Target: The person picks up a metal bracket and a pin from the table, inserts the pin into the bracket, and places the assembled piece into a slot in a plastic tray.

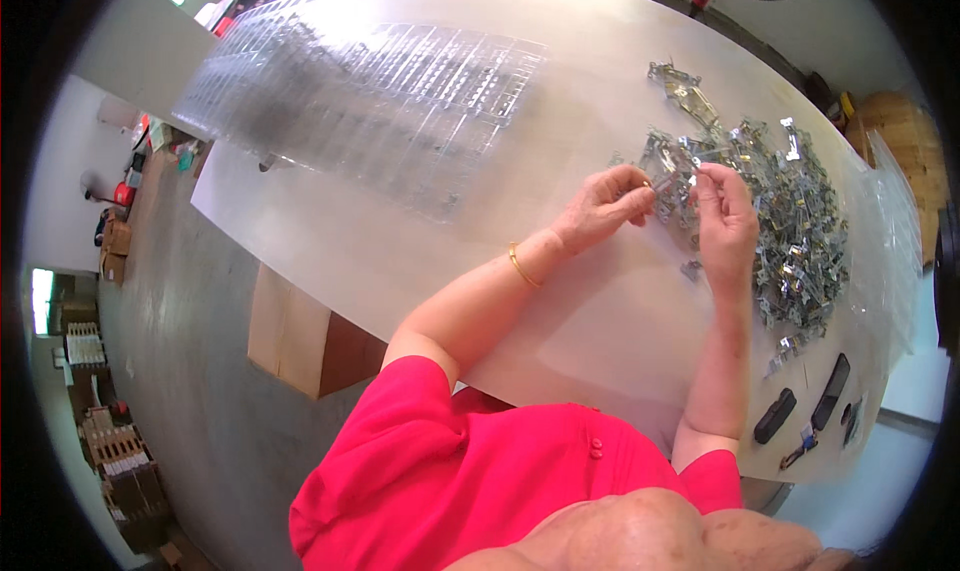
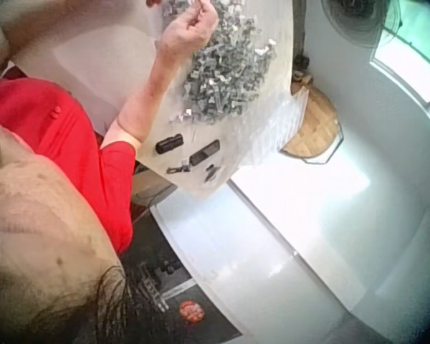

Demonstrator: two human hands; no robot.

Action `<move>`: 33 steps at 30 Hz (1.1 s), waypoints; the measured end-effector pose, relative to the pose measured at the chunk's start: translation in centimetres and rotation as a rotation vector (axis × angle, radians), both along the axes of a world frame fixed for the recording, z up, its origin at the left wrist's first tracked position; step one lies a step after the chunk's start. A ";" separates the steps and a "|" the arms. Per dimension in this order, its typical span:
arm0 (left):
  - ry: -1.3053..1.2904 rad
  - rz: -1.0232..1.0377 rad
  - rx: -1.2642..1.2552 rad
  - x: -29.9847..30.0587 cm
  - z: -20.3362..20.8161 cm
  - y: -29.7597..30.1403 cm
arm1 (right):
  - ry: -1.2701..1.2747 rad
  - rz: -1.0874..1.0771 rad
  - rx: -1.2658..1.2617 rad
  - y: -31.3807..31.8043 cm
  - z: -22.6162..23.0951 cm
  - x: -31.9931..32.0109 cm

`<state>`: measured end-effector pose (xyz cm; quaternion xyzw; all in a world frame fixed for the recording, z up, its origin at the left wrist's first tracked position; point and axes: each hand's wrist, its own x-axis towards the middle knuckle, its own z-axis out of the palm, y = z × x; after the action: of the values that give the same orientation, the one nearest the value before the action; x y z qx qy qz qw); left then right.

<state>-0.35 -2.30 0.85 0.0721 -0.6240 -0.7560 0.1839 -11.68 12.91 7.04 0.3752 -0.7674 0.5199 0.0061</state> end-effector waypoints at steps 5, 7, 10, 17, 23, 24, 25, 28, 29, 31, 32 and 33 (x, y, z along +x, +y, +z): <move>0.038 -0.253 0.150 -0.2 0.0 -0.2 | -0.267 0.119 -0.067 -0.1 0.5 0.1; 0.009 -0.281 0.176 0.2 0.3 -0.3 | -0.270 0.110 -0.046 -0.2 0.4 0.2; -0.015 -0.270 0.197 0.2 0.5 -0.2 | -0.269 0.078 -0.034 -0.2 0.3 0.2; 0.082 0.149 -0.342 -0.3 -0.1 0.8 | -0.118 -0.004 -0.021 -0.6 0.0 0.7; 0.159 0.319 -0.527 -0.8 -0.6 1.5 | -0.001 -0.011 -0.058 -0.5 -0.4 0.4; 0.132 0.332 -0.542 -0.8 -0.4 1.2 | 0.088 -0.016 -0.103 -0.7 -0.4 0.4; 0.137 0.337 -0.547 -0.9 -0.2 1.0 | 0.093 -0.012 -0.109 -0.8 -0.3 0.6; 0.109 0.453 -0.386 -0.6 1.2 0.3 | -0.032 -0.099 -0.233 -0.9 0.0 1.9; 0.070 0.460 -0.313 -0.3 1.7 -0.3 | -0.075 -0.024 -0.215 -1.0 -0.3 2.4; 0.057 0.480 -0.170 0.1 3.1 -0.9 | -0.143 0.095 -0.157 -1.1 -2.4 3.4; 0.057 0.485 -0.173 0.3 3.7 -1.3 | -0.143 0.201 -0.143 -1.2 -3.7 4.4; 0.078 0.479 -0.179 0.7 4.3 -1.8 | -0.142 0.314 -0.128 -1.2 -4.7 5.5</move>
<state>0.37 -4.08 5.14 0.1721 -0.6460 -0.6350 0.3872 -6.22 11.75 2.36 0.4514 -0.6632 0.5876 -0.1055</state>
